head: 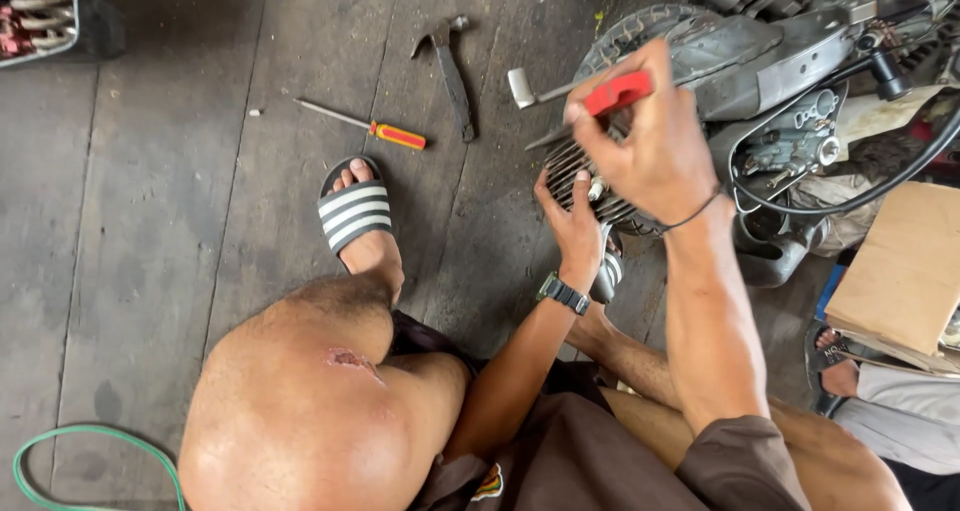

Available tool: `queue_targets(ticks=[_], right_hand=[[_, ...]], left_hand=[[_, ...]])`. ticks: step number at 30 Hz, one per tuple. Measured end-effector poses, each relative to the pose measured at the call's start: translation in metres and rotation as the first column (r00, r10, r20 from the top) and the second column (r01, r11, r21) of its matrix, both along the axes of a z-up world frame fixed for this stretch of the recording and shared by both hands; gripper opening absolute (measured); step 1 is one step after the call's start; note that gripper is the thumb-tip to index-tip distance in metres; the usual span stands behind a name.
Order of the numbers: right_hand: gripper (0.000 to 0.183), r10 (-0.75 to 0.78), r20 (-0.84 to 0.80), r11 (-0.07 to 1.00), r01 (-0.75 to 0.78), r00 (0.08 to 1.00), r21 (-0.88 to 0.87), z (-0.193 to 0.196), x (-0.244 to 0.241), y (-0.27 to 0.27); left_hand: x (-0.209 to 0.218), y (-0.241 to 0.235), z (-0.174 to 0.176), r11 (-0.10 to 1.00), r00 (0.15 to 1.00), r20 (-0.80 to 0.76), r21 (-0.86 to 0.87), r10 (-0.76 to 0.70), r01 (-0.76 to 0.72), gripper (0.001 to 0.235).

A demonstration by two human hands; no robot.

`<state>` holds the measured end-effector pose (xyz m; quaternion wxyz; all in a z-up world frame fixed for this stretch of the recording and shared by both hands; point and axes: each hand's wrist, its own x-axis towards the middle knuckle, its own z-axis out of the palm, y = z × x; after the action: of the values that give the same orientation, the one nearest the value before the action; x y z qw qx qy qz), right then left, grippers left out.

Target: The person sits on the floor and works on a motorcycle engine, using a red-handled tool to tighten or loosen bolts on the engine casing. The person also uses a hammer to tap parts of the engine and adjusts various components with their hands.

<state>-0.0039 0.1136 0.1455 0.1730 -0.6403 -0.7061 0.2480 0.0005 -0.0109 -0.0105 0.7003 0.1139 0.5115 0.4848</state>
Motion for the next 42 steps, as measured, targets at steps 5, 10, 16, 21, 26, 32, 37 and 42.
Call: queue_targets(ticks=[5, 10, 16, 21, 26, 32, 37, 42], right_hand=[[0.034, -0.003, 0.048, 0.997, 0.007, 0.999, -0.083, -0.012, -0.005, 0.000], [0.039, 0.067, 0.035, 0.998, -0.067, 0.997, -0.007, 0.014, 0.003, 0.006], [0.035, 0.087, 0.083, 0.985, -0.073, 0.993, -0.156, -0.023, 0.000, 0.008], [0.036, 0.060, 0.118, 0.988, -0.042, 0.991, -0.149, 0.003, -0.002, 0.007], [0.044, 0.087, 0.271, 0.952, 0.000, 0.959, -0.307, -0.054, -0.006, -0.004], [0.036, 0.057, 0.122, 0.993, -0.044, 0.991, -0.105, 0.009, -0.021, 0.013], [0.035, 0.095, 0.138, 0.970, -0.061, 0.986, -0.234, -0.033, -0.007, 0.012], [0.039, 0.113, 0.110, 0.991, -0.119, 0.987, 0.056, 0.003, 0.007, 0.010]], left_hand=[[0.004, -0.002, -0.003, 1.000, 0.999, 0.042, -0.024, 0.000, 0.001, 0.056], [0.002, 0.006, 0.001, 0.998, 0.996, 0.085, -0.067, 0.016, -0.010, 0.058], [0.010, 0.001, -0.006, 0.999, 0.998, 0.058, -0.049, -0.008, 0.011, 0.062], [0.001, 0.000, 0.001, 0.997, 0.998, -0.026, -0.046, -0.059, 0.058, 0.061], [0.028, -0.005, -0.002, 0.996, 0.998, -0.041, -0.071, 0.050, -0.053, 0.058], [0.003, 0.001, -0.001, 0.999, 1.000, 0.000, -0.041, -0.027, 0.027, 0.062], [0.011, -0.001, -0.009, 0.997, 0.998, 0.056, -0.071, -0.027, 0.031, 0.064], [0.001, 0.003, 0.002, 0.998, 0.999, 0.049, -0.060, -0.021, 0.024, 0.062]])
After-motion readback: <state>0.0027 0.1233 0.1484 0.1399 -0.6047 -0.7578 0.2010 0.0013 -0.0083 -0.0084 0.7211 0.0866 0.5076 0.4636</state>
